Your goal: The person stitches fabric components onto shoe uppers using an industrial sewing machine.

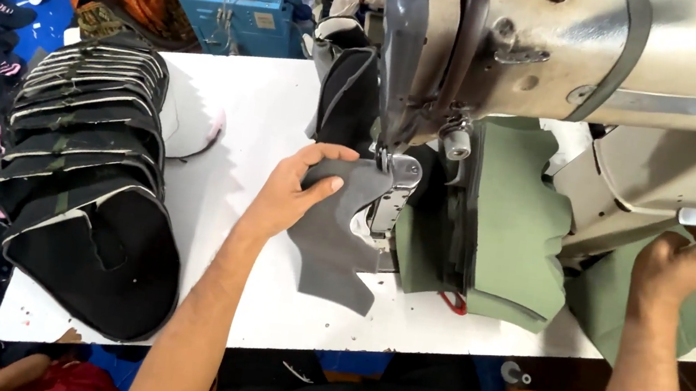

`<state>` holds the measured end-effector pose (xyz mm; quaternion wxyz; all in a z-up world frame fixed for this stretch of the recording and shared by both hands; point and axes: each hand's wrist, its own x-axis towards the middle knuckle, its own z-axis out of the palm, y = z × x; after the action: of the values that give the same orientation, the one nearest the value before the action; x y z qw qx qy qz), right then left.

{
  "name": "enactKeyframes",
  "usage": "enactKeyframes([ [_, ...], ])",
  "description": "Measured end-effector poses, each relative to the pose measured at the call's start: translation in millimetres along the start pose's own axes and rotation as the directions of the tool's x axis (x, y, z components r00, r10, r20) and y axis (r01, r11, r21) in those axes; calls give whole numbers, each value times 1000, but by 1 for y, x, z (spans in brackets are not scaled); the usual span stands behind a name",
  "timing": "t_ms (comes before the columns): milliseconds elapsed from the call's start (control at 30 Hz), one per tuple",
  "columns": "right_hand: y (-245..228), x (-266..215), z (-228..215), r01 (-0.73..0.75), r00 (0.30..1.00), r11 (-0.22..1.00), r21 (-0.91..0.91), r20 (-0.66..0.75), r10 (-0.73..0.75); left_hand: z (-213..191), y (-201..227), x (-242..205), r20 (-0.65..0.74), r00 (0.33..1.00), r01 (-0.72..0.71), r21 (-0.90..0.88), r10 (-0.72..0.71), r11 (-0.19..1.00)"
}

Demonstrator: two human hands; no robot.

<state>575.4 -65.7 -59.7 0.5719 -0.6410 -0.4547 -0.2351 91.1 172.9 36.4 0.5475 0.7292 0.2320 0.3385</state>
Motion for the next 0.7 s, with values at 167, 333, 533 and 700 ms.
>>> enactKeyframes([
  [167,-19,16,-11,111,994,971,-213,45,-104,1,4,-3,15,1000,-8,47,8,999],
  [333,26,13,-20,-42,997,989,-143,53,50,-1,7,-2,13,1000,6,29,-6,1000],
  [533,-229,9,13,-210,967,978,20,151,204,-3,13,8,5,999,46,-45,-46,998],
  [700,-284,-75,99,-631,598,698,339,785,159,13,15,-3,-105,993,45,-6,-45,999],
])
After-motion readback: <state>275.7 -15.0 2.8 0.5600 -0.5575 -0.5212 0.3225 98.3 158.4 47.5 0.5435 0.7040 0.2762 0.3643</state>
